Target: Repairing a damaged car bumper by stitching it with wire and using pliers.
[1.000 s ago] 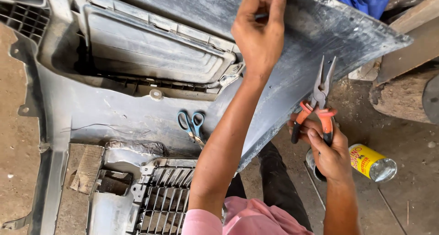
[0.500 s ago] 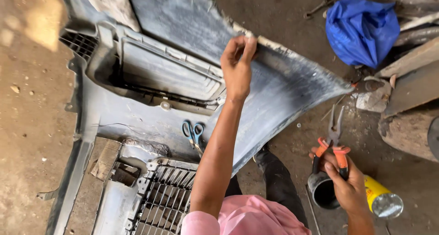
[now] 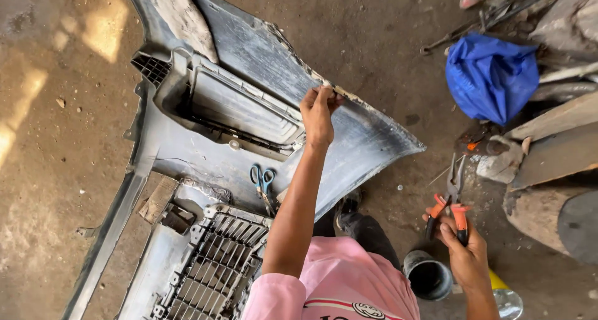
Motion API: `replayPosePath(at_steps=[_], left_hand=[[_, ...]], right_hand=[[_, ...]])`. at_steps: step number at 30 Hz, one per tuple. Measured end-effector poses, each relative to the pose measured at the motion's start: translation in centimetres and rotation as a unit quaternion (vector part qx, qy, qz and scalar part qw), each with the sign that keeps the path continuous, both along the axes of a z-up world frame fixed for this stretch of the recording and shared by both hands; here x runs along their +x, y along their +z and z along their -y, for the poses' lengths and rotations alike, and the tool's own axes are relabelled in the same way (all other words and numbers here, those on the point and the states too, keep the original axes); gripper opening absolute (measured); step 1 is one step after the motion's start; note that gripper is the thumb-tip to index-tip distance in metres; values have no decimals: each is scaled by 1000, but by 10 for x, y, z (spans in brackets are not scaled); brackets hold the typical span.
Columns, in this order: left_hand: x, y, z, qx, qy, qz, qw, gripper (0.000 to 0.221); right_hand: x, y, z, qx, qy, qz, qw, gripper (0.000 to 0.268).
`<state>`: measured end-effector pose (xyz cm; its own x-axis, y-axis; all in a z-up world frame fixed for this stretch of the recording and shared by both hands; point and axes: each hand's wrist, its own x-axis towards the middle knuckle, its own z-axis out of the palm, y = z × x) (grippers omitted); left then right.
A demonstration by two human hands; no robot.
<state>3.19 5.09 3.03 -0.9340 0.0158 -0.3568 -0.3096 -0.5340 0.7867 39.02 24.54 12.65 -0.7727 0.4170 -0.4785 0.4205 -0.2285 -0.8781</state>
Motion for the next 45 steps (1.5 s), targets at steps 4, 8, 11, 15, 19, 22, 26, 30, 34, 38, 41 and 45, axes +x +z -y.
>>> replayPosePath(at_steps=[4,8,11,15,19,22,26,30,34,38,41,45], left_hand=[[11,27,-2,-11,0,3,1000,19],[8,36,-7,-71,-10,-15,997,22],[18,31,1,-66,-17,-11,998,24],[21,46,8,-63,-52,-21,996,23],[16,69,0,-140,-20,12,990,22],[7,64,-12,-184,61,26,981,19],[1,57,-25,-211,154,11,965,18],[3,57,-35,-234,177,-3,956,21],[9,42,-35,-201,194,-2,960,25],[21,55,-37,-208,175,21,962,23],[32,66,-47,-197,184,59,961,26],[45,63,-56,-171,194,64,964,27]], right_hand=[[-24,15,-10,-48,-45,-25,998,37],[-80,42,-24,-55,-48,-131,989,49],[-115,59,-37,-105,-13,-218,970,56],[-174,48,-80,-228,93,-130,960,55],[-246,42,-85,-111,230,-47,966,43],[-307,34,-76,-105,295,-67,947,44],[-351,14,-72,-118,402,-63,906,49],[-372,9,-54,-99,448,-68,886,49],[-389,-9,-50,-102,481,-52,869,47],[-394,-9,-53,-116,512,-51,850,45],[-397,-12,-60,-100,531,-62,839,44],[-400,-23,-73,-89,549,-81,827,34]])
